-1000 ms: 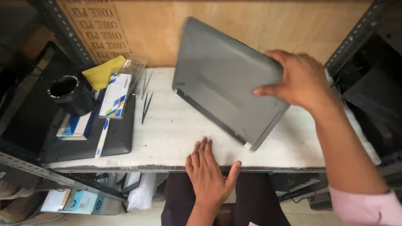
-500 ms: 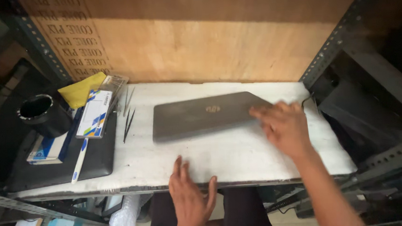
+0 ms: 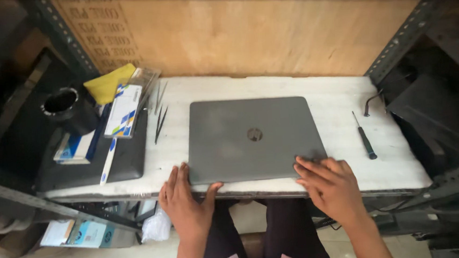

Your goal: The person uses a screwdriver to remove screws from the bottom cover of a laptop, then flips the laptop over and opens it. The person connects a power cable and turns the laptop on, waiting for the operating system to load.

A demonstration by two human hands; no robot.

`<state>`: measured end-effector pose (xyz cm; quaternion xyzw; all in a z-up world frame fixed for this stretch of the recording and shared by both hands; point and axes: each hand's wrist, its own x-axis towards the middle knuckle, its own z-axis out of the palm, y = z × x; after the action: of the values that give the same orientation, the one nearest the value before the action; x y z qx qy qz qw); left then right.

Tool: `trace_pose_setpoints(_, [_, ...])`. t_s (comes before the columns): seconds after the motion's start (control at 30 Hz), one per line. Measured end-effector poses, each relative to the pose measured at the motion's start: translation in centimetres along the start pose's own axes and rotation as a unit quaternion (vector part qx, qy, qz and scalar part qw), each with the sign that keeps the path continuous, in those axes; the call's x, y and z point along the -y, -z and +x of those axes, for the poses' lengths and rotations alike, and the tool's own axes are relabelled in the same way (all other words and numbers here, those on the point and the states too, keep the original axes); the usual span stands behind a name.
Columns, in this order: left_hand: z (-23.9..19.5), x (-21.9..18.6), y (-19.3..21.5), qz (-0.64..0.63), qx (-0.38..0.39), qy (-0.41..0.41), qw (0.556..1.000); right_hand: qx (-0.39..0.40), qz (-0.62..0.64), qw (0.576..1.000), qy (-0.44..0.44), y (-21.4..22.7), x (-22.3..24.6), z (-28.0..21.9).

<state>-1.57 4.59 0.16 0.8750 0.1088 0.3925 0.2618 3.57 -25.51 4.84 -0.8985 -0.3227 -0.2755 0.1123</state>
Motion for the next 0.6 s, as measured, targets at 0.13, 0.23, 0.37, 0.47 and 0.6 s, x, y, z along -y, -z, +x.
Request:
trace_pose_setpoints(0.13, [0.0,0.3,-0.3,-0.013,-0.008,0.024,1.000,-0.044,0.050,0.997,0.030,-0.6,1.3,1.9])
trace_pose_setpoints(0.23, [0.2,0.2,-0.4,-0.019,-0.026,0.012,0.999,-0.049,0.050,0.994,0.086,-1.9,2.8,3.9])
trace_pose_setpoints(0.37, [0.2,0.1,-0.2,-0.023,-0.026,0.022,0.999,-0.020,0.074,0.990,0.122,-2.5,3.7,5.9])
trace_pose_setpoints(0.47, [0.3,0.1,-0.5,-0.033,-0.053,0.024,0.998,-0.031,0.082,0.987,0.138,-2.2,3.4,6.6])
trace_pose_setpoints(0.6, [0.4,-0.1,-0.6,-0.038,-0.057,0.046,0.997,-0.068,0.016,0.978,0.195,-1.5,3.4,6.7])
